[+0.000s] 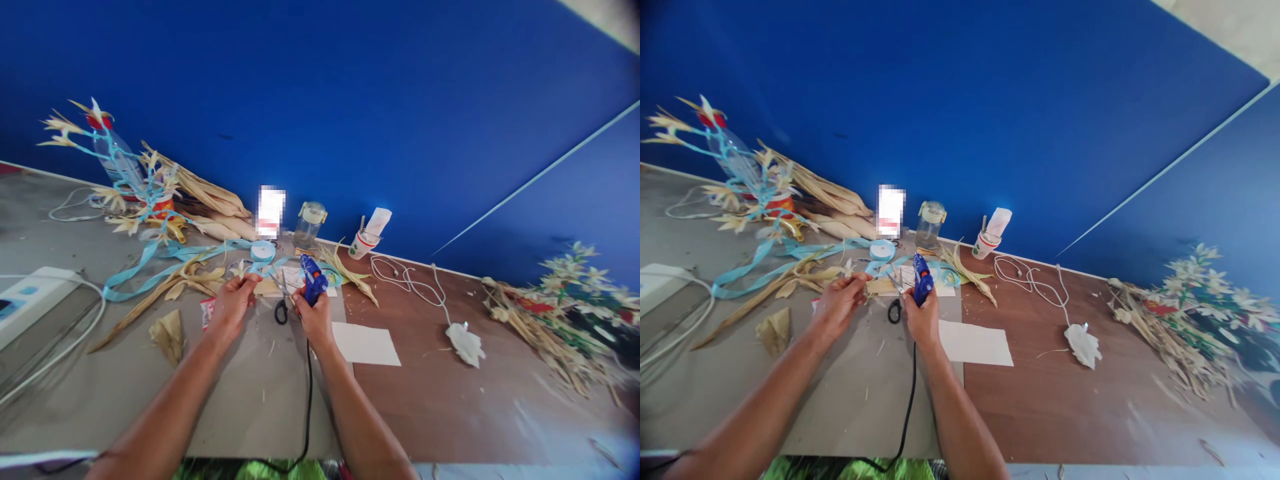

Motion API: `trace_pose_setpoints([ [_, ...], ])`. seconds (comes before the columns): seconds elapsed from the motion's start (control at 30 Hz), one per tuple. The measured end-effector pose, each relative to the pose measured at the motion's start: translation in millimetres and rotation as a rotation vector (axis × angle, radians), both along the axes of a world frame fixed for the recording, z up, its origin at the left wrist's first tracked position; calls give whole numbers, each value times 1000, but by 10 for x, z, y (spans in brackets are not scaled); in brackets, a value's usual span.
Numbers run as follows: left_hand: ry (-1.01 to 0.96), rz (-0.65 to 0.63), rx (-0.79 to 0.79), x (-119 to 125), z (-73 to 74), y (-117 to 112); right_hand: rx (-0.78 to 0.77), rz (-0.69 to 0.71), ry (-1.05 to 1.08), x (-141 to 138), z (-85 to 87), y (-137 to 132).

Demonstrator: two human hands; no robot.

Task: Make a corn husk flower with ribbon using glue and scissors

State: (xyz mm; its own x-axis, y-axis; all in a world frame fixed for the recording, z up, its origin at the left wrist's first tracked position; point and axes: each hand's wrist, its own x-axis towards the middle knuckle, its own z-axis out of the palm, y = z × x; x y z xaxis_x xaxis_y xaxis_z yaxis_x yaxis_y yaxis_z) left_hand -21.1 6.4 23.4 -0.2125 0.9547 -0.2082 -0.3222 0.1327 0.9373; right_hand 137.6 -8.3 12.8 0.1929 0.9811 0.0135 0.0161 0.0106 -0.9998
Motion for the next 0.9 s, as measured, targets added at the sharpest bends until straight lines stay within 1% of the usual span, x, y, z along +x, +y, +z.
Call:
trace_pose_setpoints([
  [0.03,128,26,31,-38,-14,18,-11,-6,-18,-6,-6,1],
  [0.1,483,6,73,-97,-42,42,-30,-12,-45,-16,-7,0],
  [0.17,806,-96,87,-128,-75,50,-28,-13,-58,-20,-2,-3],
  [0.23,1065,-237,90,-133,-117,47,-19,-20,-63,-18,1,-5],
  [0.3,1260,-380,88,-121,-163,41,-13,-21,-58,-14,-3,-2],
  [0.37,1409,-511,105,-105,-206,37,-5,-15,-38,-13,-10,3],
  [0.4,1466,-558,121,-98,-224,37,1,-13,-29,-13,-13,6],
  [0.47,1549,-597,149,-86,-254,40,4,-16,-29,-13,-18,9],
  [0.57,1573,-569,197,-80,-272,52,-8,-22,-42,-5,-29,12],
  [0.63,1479,-509,207,-82,-256,59,-5,-18,-16,3,-44,16],
  [0.7,1278,-433,194,-78,-213,58,6,-7,43,9,-58,20],
  [0.8,874,-353,200,-38,-119,31,-4,22,194,-3,-52,16],
  [0.83,775,-324,206,-14,-92,15,-17,31,263,-13,-40,10],
  [0.9,685,-287,272,41,-59,-24,-60,58,408,-36,-5,-9],
])
